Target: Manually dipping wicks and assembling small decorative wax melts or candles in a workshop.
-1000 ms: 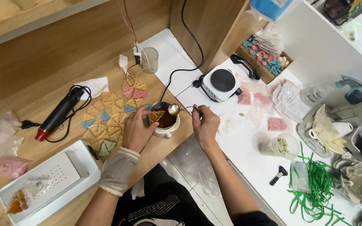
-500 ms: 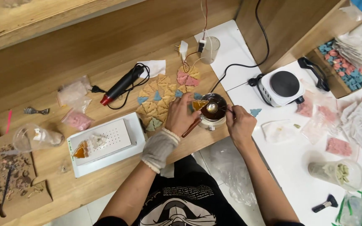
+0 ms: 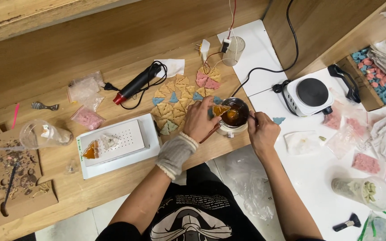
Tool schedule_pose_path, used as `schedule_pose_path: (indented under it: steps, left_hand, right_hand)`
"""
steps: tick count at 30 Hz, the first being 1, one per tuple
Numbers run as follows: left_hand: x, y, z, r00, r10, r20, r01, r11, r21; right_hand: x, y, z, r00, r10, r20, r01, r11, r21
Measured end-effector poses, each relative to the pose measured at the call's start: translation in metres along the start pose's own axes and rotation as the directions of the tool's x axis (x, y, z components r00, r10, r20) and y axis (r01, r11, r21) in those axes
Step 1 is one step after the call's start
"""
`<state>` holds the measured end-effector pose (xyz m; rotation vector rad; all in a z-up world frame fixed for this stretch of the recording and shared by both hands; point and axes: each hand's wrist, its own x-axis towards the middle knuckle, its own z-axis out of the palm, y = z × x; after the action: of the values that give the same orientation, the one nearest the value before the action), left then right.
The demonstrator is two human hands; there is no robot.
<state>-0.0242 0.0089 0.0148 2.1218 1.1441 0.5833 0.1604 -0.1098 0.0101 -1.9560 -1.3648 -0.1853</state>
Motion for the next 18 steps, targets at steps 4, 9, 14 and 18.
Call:
schedule_pose_path:
  steps: [4, 9, 14, 18]
  left_hand:
    - [0.001, 0.001, -0.001, 1.000, -0.006, 0.016, 0.006, 1.000, 0.015]
    - [0.004, 0.001, 0.002, 1.000, 0.025, 0.018, -0.025, 0.999, 0.021]
    - [0.008, 0.004, 0.012, 0.999, 0.025, 0.031, -0.027, 0.999, 0.040]
    - [0.011, 0.009, 0.025, 0.998, 0.049, 0.025, -0.050, 0.999, 0.017]
  right_hand:
    - [0.001, 0.008, -0.004, 0.999, 0.035, -0.035, -0.034, 0.999, 0.031]
    - [0.013, 0.010, -0.021, 0.987, 0.138, -0.079, -0.130, 0.987, 0.093]
    - [0.031, -0.002, -0.049, 0.967, 0.237, -0.094, -0.223, 0.965, 0.139]
    - [0.044, -0.016, -0.064, 0.966, 0.243, -0.092, -0.208, 0.935, 0.286]
